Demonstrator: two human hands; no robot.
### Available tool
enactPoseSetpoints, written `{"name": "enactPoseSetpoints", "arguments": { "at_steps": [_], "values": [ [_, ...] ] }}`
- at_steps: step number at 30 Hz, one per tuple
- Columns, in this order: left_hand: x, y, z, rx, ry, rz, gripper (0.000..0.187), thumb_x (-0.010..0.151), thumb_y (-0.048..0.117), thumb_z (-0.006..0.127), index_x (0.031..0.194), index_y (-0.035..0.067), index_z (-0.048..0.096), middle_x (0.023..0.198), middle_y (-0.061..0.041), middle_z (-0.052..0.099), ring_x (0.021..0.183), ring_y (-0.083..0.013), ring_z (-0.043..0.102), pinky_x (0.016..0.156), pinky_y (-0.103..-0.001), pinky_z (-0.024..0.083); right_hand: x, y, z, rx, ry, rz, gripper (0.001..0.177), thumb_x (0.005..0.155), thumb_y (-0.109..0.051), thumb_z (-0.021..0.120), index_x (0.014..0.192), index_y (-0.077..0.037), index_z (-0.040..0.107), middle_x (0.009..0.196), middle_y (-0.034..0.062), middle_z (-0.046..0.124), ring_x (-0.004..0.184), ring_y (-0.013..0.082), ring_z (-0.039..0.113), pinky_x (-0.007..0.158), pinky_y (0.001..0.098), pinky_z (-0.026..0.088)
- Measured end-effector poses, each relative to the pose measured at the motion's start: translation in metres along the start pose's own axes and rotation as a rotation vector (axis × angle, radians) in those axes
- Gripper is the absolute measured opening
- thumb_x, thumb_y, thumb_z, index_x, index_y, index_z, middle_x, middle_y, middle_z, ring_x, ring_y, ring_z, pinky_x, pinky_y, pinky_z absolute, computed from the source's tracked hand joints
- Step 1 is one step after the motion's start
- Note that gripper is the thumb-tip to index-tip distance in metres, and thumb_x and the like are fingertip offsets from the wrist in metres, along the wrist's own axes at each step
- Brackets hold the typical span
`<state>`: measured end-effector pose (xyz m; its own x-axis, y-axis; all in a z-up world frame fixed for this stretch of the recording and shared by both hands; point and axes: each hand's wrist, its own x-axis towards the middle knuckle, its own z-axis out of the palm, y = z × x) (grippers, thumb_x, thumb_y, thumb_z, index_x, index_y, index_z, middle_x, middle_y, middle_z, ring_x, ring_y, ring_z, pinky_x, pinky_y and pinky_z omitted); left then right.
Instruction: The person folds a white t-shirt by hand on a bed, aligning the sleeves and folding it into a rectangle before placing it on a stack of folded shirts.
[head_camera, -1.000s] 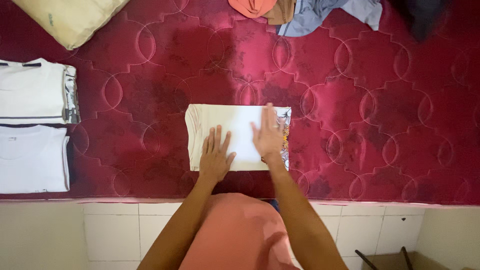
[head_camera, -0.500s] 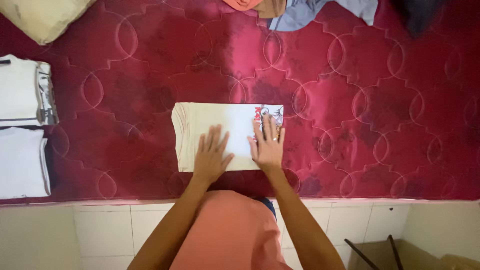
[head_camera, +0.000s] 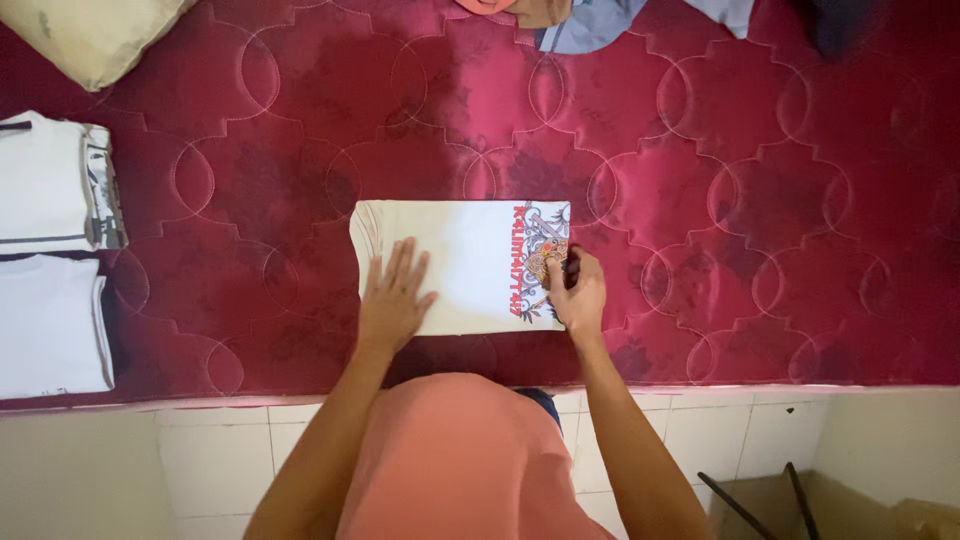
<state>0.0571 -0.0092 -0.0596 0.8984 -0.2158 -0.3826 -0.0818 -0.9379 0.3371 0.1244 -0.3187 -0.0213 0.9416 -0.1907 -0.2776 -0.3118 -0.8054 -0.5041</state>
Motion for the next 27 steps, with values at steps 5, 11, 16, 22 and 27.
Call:
{"name": "enactPoseSetpoints", "arguments": {
  "at_steps": [5,11,16,22,27],
  "values": [
    [-0.009,0.003,-0.022,0.021,0.092,-0.043,0.072,0.103,0.047,0.045,0.162,0.009,0.029,0.172,-0.011,0.016,0.159,-0.0279,0.014,0.127,-0.052,0.012,0.003,0.013,0.0,0.504,-0.229,0.256,0.029,0.088,-0.018,0.076,0.111,-0.002,0.066,0.083,0.0051,0.071,0.071,0.0106,0.066,0.065,0.0264,0.054],
    [-0.005,0.053,-0.026,-0.296,0.183,0.242,0.054,0.1,0.032,0.053,0.152,0.018,0.045,0.167,-0.013,0.028,0.155,-0.0323,0.025,0.125,-0.054,0.018,-0.011,0.032,0.008,0.628,-0.275,0.17,0.011,0.096,-0.013,0.069,0.099,-0.002,0.069,0.081,-0.0011,0.069,0.069,0.0043,0.057,0.062,0.0228,0.047],
    [-0.008,0.067,-0.028,-0.297,0.149,0.216,0.057,0.098,0.023,0.053,0.154,0.014,0.045,0.163,-0.017,0.032,0.15,-0.0362,0.029,0.121,-0.052,0.021,-0.029,-0.029,-0.021,0.313,-0.209,0.095,0.014,0.101,-0.012,0.068,0.094,-0.001,0.062,0.072,0.0051,0.059,0.063,0.0074,0.047,0.056,0.0271,0.041],
    [-0.011,0.04,-0.026,-0.402,0.203,0.086,0.054,0.104,0.026,0.052,0.152,0.004,0.045,0.153,-0.02,0.043,0.139,-0.0359,0.044,0.116,-0.052,0.034,-0.06,-0.128,-0.026,0.442,-0.154,-0.029,0.014,0.094,-0.008,0.066,0.106,-0.004,0.059,0.076,0.0024,0.069,0.064,0.006,0.058,0.056,0.0267,0.048],
    [-0.023,-0.002,-0.012,-0.96,0.218,-0.252,0.04,0.107,0.029,0.05,0.137,0.004,0.06,0.128,-0.015,0.07,0.114,-0.0285,0.067,0.102,-0.039,0.052,-0.077,-0.166,0.007,0.371,-0.221,-0.092,0.023,0.095,-0.007,0.064,0.115,-0.005,0.053,0.068,0.0086,0.069,0.055,0.0131,0.065,0.052,0.0326,0.052]
  ]
}}
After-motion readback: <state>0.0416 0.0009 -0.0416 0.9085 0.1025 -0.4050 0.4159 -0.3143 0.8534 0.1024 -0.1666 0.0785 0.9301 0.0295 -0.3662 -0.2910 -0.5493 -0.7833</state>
